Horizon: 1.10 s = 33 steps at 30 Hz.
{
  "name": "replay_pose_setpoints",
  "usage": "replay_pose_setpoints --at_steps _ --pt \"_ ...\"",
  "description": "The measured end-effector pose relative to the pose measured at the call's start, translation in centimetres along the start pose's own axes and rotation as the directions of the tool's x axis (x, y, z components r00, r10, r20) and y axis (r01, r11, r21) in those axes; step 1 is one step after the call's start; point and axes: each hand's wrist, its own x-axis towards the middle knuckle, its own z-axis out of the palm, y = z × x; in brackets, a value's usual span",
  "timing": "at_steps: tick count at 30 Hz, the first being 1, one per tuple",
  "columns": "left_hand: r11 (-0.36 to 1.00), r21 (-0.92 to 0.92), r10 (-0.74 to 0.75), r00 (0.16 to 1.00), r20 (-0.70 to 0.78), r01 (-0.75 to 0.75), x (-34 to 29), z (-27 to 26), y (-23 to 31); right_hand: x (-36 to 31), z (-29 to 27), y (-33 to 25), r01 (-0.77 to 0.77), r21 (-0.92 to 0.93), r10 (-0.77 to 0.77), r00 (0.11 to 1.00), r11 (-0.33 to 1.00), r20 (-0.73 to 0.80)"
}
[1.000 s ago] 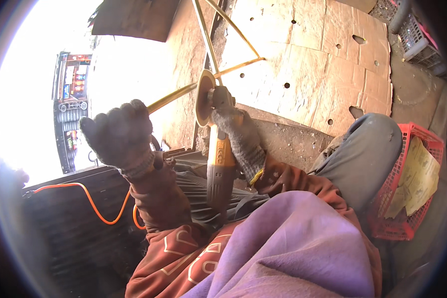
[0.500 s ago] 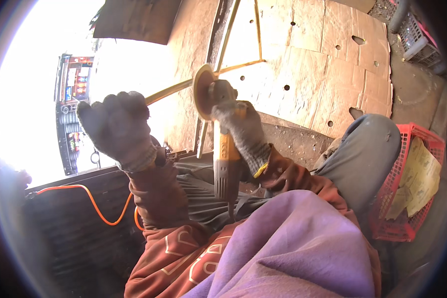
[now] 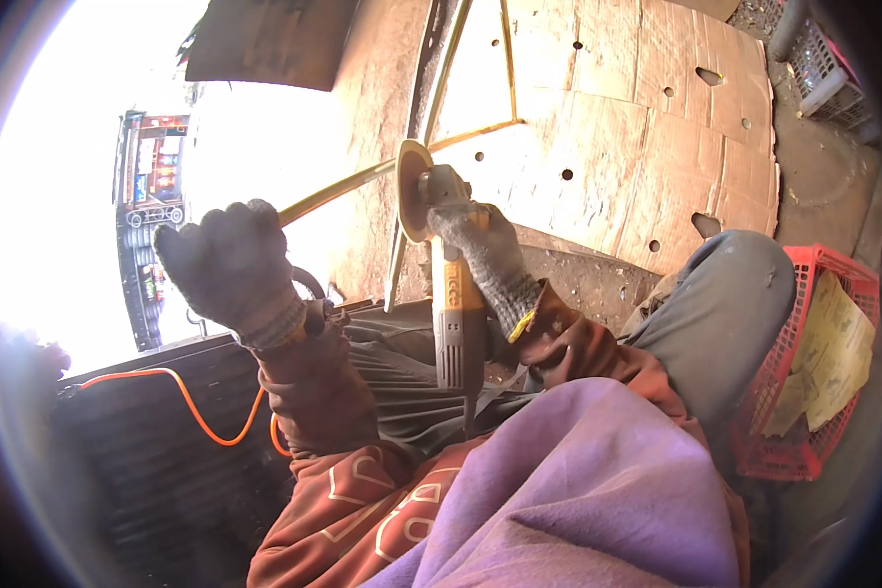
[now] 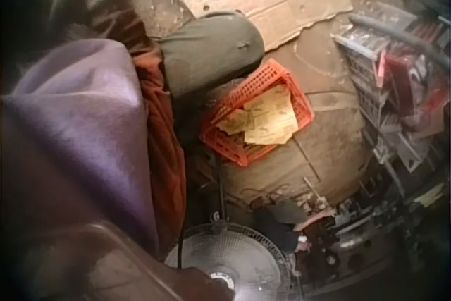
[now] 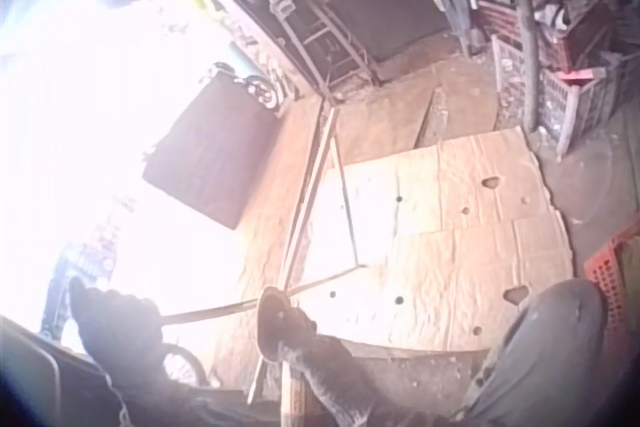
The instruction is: The person uses a handheld angle grinder to grind the ends of metal rods while sitting on the floor.
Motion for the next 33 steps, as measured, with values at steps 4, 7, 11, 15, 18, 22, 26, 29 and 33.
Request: replay_pose_setpoints --at_steps 4,7,11,15,18,22,26,29,33 --pt "0.978 0.209 0.021 0.999 0.034 -0.028 -0.3 -0.7 0.6 -1.5 2.1 -1.0 0.019 -0.042 -0.016 0.998 0.999 0.064" --pt "0.991 -0.125 0.044 0.998 0.043 -0.038 -0.6 -0.2 -0.4 -2.2 3.2 0.3 0.141 0.127 -0.144 0.989 0.982 0.018" --pt "0.803 -0.594 0.034 0.999 -0.041 -0.052 -1.2 1.6 -2.7 -0.4 0.4 -0.7 -0.022 -0.057 0.028 0.993 0.998 0.112" --pt "-0.07 -0.981 -0.283 0.939 0.194 0.182 -1.6 1.9 -2.5 -1.1 1.0 -0.5 -0.113 -0.086 0.121 0.988 0.99 0.096" --pt "-0.366 -0.913 -0.258 0.923 0.286 0.18 -1.3 2.1 -2.8 -2.2 2.6 -0.7 -0.048 -0.063 0.054 0.993 0.997 0.104" --pt "-0.463 -0.865 -0.236 0.914 0.33 0.193 -1.7 1.8 -3.0 -1.3 2.0 -1.1 -0.009 -0.103 0.015 0.998 0.995 0.056" --pt "-0.503 -0.841 -0.225 0.909 0.351 0.2 -2.3 1.8 -3.2 -0.9 1.8 -1.9 -0.09 -0.133 0.086 0.996 0.987 -0.035" --pt "-0.528 -0.825 -0.216 0.908 0.358 0.2 -2.5 1.9 -3.3 -2.2 2.7 -0.8 0.027 -0.041 -0.021 0.993 0.999 0.119" --pt "-0.565 -0.802 -0.212 0.905 0.369 0.194 -2.5 1.7 -3.4 -2.2 2.5 -1.1 0.022 -0.075 -0.011 0.99 0.997 0.141"
